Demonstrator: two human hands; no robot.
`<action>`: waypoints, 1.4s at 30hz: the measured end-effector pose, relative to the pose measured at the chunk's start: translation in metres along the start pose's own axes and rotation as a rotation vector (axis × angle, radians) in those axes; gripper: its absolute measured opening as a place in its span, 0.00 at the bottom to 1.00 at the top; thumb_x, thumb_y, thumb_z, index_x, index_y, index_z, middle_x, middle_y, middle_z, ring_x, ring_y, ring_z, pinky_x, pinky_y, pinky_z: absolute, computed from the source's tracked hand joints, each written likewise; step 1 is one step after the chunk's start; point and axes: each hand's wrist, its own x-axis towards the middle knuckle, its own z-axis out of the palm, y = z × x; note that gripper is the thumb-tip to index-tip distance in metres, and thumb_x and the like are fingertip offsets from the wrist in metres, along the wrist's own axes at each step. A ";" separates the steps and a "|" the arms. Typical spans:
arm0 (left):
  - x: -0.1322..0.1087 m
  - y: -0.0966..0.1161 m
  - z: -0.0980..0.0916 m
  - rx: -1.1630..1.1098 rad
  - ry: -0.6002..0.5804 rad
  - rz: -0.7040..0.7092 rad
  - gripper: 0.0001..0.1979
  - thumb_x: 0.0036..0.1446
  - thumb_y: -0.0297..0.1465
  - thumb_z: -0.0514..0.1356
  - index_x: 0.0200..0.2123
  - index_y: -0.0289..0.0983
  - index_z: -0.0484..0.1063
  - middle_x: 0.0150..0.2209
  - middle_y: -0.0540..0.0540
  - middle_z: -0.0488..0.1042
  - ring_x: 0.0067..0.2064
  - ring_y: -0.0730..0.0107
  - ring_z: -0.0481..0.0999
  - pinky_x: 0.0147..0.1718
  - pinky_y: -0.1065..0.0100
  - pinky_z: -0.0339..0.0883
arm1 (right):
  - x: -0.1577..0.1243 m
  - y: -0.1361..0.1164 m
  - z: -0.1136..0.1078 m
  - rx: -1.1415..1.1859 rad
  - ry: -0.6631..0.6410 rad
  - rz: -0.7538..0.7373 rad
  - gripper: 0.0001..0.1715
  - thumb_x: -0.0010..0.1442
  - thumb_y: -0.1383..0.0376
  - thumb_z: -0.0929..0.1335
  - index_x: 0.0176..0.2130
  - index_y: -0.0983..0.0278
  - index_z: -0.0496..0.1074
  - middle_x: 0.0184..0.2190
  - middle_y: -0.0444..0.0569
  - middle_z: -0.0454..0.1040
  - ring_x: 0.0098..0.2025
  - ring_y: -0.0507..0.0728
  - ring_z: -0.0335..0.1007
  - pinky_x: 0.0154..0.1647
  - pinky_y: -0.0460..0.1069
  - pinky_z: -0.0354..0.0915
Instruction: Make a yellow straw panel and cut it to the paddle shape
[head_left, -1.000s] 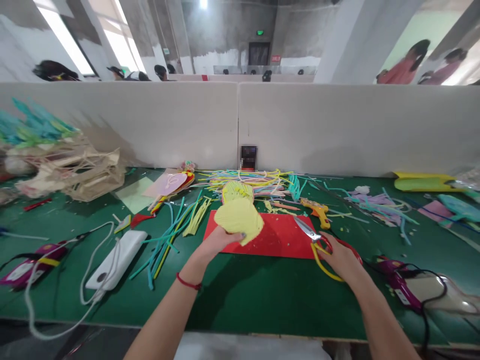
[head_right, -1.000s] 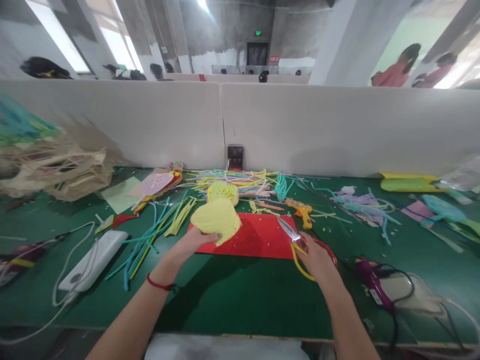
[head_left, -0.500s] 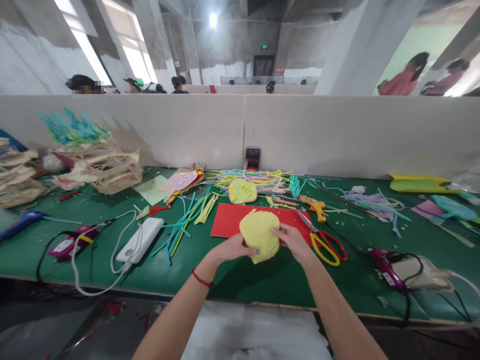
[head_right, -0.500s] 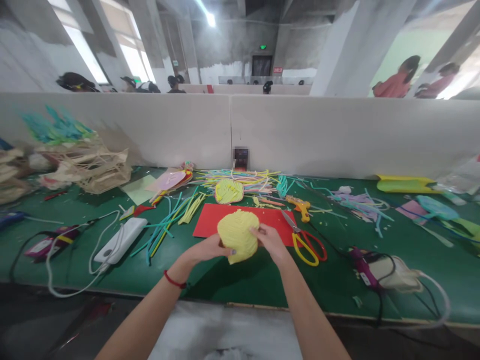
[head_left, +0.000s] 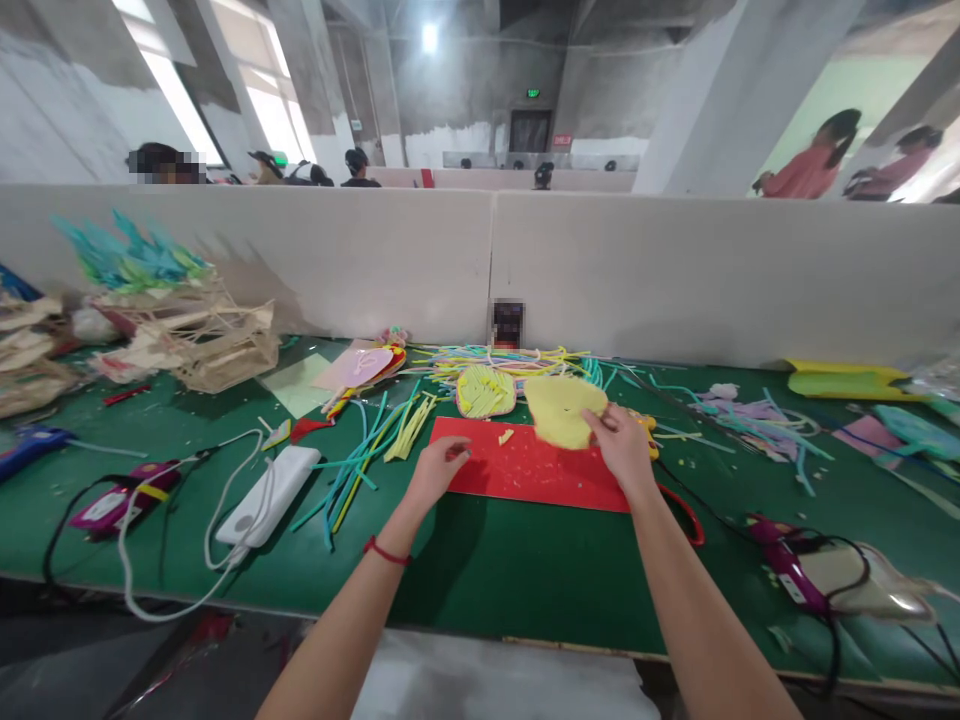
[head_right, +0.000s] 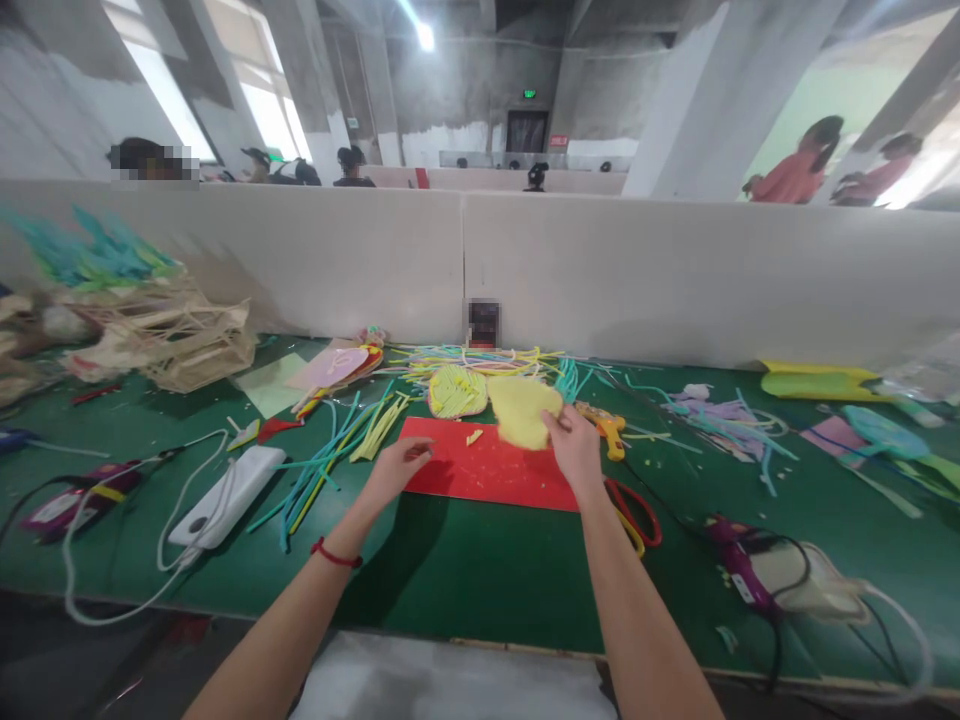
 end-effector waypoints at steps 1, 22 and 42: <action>0.004 0.002 0.006 0.038 -0.020 0.009 0.10 0.49 0.27 0.60 0.37 0.36 0.76 0.37 0.43 0.78 0.38 0.63 0.77 0.41 0.63 0.69 | 0.001 0.000 -0.001 -0.017 -0.007 -0.005 0.25 0.48 0.50 0.71 0.38 0.65 0.74 0.34 0.53 0.80 0.39 0.63 0.75 0.39 0.55 0.69; 0.103 0.048 0.080 0.022 -0.340 0.179 0.15 0.61 0.36 0.56 0.49 0.36 0.67 0.50 0.42 0.70 0.46 0.62 0.72 0.44 0.56 0.70 | -0.011 -0.005 -0.019 0.345 -0.179 0.268 0.30 0.44 0.50 0.74 0.44 0.63 0.74 0.38 0.53 0.79 0.38 0.61 0.76 0.38 0.54 0.73; 0.069 -0.024 0.017 0.166 0.134 0.110 0.11 0.55 0.26 0.53 0.36 0.38 0.75 0.40 0.42 0.77 0.46 0.60 0.74 0.51 0.58 0.64 | -0.009 0.048 0.049 -0.299 -0.228 -0.007 0.08 0.51 0.60 0.66 0.32 0.59 0.73 0.38 0.51 0.76 0.43 0.63 0.72 0.48 0.59 0.65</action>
